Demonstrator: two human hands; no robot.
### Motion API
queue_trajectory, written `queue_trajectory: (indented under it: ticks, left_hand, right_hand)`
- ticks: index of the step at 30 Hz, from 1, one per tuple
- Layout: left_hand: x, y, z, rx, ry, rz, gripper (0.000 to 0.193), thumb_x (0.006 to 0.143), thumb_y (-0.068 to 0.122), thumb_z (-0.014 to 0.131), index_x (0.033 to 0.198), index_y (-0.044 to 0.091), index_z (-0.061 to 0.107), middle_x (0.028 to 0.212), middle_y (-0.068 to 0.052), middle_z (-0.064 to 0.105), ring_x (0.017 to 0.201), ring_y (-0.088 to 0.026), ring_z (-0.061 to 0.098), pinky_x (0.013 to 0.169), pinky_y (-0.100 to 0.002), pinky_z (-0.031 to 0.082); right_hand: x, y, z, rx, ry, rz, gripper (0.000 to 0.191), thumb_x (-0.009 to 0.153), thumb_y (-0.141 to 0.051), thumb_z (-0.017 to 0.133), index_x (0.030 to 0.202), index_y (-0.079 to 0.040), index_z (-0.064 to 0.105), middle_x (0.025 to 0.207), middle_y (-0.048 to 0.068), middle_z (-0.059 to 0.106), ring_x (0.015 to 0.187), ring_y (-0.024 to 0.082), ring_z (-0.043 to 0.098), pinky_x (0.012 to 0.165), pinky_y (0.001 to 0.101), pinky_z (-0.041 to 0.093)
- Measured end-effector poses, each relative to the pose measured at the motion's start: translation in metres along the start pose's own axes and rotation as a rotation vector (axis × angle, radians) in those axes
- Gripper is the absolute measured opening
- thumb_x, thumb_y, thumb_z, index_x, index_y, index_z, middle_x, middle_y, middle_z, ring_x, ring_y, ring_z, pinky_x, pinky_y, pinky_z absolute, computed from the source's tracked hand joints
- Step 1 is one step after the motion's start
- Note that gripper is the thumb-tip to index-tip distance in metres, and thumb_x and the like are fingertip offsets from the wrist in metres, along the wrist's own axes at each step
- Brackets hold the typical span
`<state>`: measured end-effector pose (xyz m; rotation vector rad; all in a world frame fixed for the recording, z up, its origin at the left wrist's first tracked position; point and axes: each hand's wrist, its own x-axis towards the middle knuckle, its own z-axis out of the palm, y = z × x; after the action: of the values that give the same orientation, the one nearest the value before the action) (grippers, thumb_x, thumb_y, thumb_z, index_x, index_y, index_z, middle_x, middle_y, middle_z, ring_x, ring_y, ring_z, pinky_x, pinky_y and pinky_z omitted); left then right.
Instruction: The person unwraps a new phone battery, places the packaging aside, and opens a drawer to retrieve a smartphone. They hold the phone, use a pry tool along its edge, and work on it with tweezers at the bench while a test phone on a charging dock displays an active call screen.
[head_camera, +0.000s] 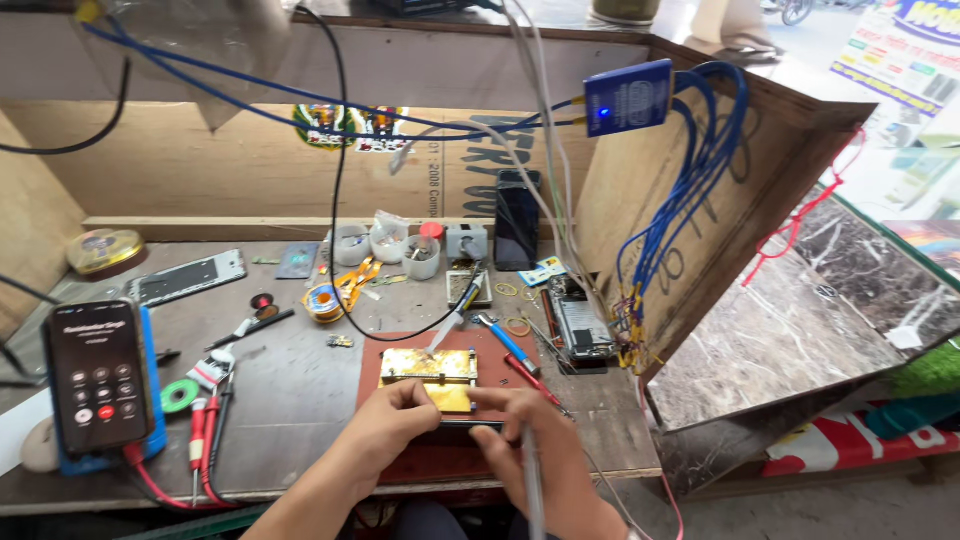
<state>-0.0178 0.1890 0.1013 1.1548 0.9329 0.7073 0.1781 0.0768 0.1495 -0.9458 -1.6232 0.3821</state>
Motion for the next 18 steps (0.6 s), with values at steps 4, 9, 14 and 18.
queue_trajectory:
  ticks: [4,9,14,18]
  left_hand:
    - [0.004,0.003,0.001,0.046,0.003,-0.034,0.014,0.078,0.013,0.07,0.072,0.01,0.058,0.071,0.005,0.059,0.066,-0.005,0.05,0.058,-0.025,0.039]
    - [0.009,0.003,0.006,0.09,0.047,0.019,0.016,0.079,0.016,0.07,0.071,0.013,0.056,0.069,0.006,0.051,0.062,-0.005,0.044,0.053,-0.027,0.034]
    - [0.004,0.009,0.009,-0.032,-0.019,0.008,0.02,0.08,0.014,0.072,0.071,0.014,0.054,0.069,0.006,0.052,0.063,-0.005,0.041,0.054,-0.026,0.031]
    - [0.0,0.018,0.012,-0.052,-0.027,0.018,0.02,0.079,0.012,0.072,0.07,0.014,0.054,0.071,0.006,0.053,0.067,-0.004,0.043,0.06,-0.025,0.034]
  right_hand:
    - [0.027,0.005,0.009,-0.147,-0.121,-0.086,0.028,0.092,-0.007,0.073,0.095,-0.008,0.045,0.109,0.015,0.077,0.1,0.028,0.078,0.083,0.0346,0.061]
    - [0.048,0.017,0.023,-0.221,-0.147,0.203,0.016,0.088,0.004,0.058,0.098,-0.003,0.049,0.099,0.017,0.072,0.09,0.035,0.072,0.072,0.0418,0.057]
    - [0.051,0.018,0.014,-0.228,-0.23,0.225,0.014,0.091,0.006,0.057,0.087,-0.002,0.046,0.096,0.016,0.078,0.087,0.03,0.078,0.07,0.0379,0.059]
    - [0.055,0.015,0.012,-0.119,-0.24,0.232,0.014,0.094,0.003,0.057,0.087,-0.002,0.045,0.098,0.016,0.079,0.094,0.025,0.08,0.074,0.0341,0.062]
